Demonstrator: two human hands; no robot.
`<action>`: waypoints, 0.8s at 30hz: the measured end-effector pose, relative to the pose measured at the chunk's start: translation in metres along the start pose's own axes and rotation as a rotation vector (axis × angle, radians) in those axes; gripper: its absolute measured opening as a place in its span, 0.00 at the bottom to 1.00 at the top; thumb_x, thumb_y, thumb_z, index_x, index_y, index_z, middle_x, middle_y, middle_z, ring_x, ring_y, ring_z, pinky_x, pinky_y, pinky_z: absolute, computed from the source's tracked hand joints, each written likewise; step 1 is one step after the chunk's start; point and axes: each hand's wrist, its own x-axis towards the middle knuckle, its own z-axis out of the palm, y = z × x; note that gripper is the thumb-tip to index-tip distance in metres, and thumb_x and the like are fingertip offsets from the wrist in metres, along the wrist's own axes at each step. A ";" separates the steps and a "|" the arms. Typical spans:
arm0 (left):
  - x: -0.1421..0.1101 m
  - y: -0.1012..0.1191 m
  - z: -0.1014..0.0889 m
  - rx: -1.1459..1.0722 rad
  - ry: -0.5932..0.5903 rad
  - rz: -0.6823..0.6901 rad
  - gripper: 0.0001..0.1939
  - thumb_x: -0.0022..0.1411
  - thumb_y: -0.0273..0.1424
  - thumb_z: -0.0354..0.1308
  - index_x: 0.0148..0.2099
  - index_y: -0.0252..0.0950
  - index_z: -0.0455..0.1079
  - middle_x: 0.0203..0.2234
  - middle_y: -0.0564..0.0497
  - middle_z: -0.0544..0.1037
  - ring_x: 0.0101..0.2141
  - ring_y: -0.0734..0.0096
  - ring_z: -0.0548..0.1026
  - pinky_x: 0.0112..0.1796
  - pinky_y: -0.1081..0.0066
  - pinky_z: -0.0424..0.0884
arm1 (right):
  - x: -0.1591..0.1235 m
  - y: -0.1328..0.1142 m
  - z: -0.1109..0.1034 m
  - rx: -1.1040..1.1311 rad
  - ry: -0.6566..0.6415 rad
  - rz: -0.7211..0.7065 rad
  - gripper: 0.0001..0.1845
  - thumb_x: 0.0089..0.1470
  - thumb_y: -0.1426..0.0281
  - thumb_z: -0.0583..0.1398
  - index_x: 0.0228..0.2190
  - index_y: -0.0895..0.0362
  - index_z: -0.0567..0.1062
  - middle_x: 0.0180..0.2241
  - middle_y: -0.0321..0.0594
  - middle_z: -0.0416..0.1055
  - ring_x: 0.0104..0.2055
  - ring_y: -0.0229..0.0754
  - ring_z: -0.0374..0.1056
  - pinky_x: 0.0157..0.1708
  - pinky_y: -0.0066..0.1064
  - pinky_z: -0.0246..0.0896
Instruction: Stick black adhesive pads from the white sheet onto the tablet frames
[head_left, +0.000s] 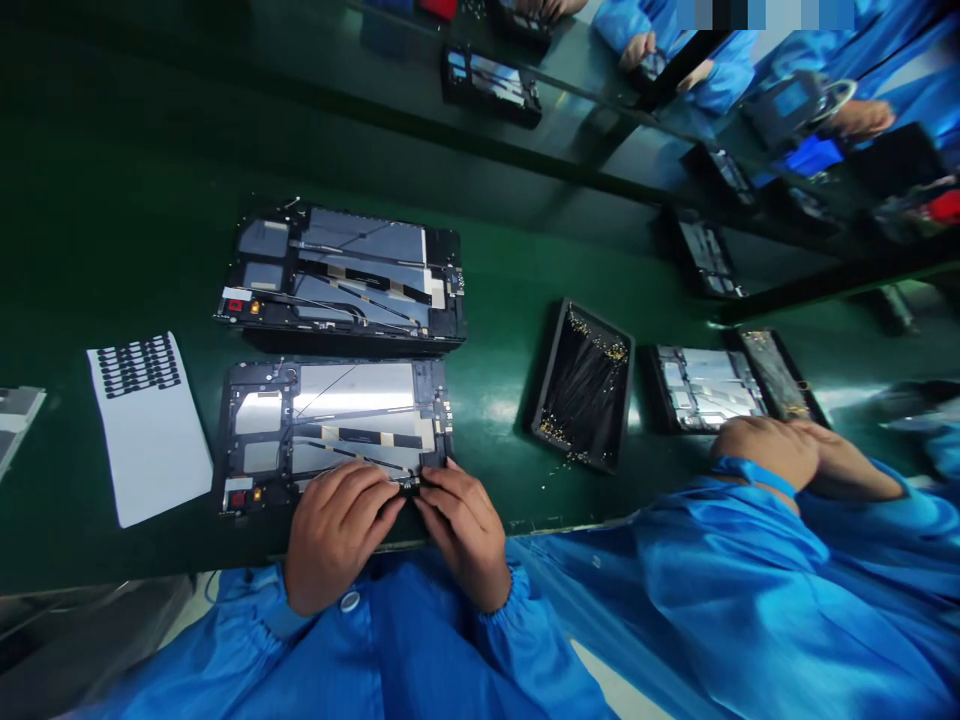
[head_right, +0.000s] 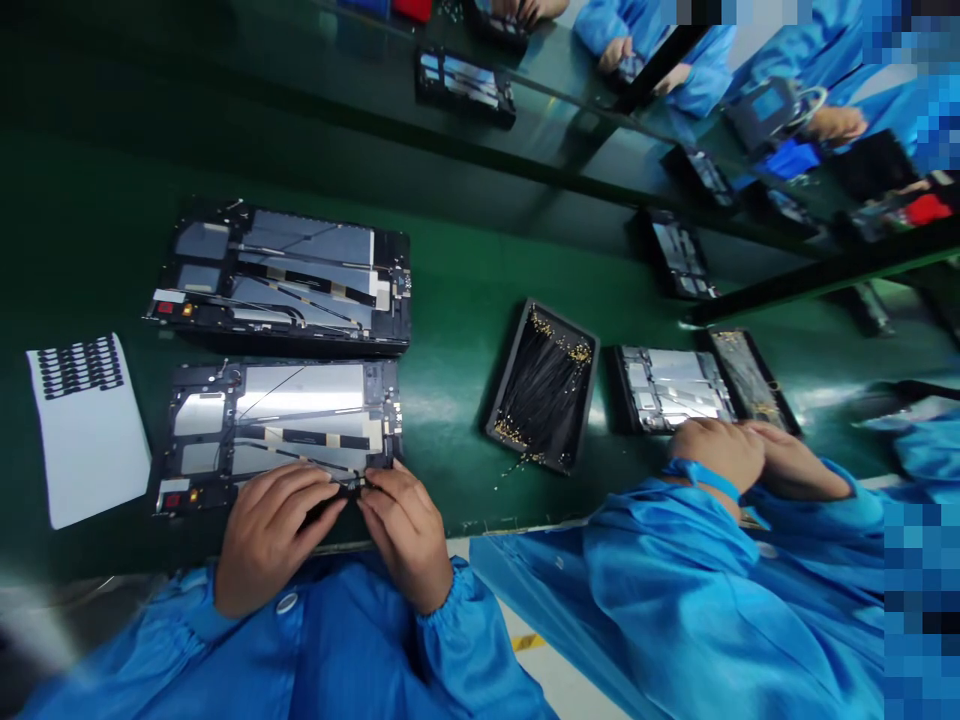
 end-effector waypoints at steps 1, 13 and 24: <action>-0.003 -0.001 -0.003 -0.006 0.012 0.003 0.07 0.65 0.27 0.64 0.45 0.36 0.73 0.40 0.48 0.81 0.45 0.61 0.77 0.48 0.62 0.70 | -0.004 0.002 0.001 -0.029 -0.017 -0.046 0.21 0.61 0.80 0.61 0.55 0.55 0.72 0.48 0.47 0.76 0.54 0.47 0.73 0.58 0.50 0.70; -0.029 -0.026 -0.045 0.102 0.088 -0.020 0.07 0.63 0.26 0.65 0.43 0.38 0.73 0.39 0.47 0.81 0.42 0.60 0.79 0.45 0.59 0.71 | -0.002 -0.012 0.005 -0.270 -0.071 -0.110 0.20 0.62 0.71 0.62 0.56 0.57 0.74 0.54 0.54 0.72 0.58 0.54 0.68 0.55 0.54 0.71; -0.047 -0.052 -0.053 0.158 0.134 -0.180 0.14 0.61 0.26 0.67 0.49 0.39 0.73 0.46 0.45 0.80 0.49 0.55 0.77 0.52 0.54 0.71 | 0.011 -0.016 0.009 -0.109 -0.011 0.155 0.16 0.64 0.72 0.61 0.53 0.54 0.70 0.50 0.47 0.74 0.53 0.48 0.71 0.49 0.44 0.67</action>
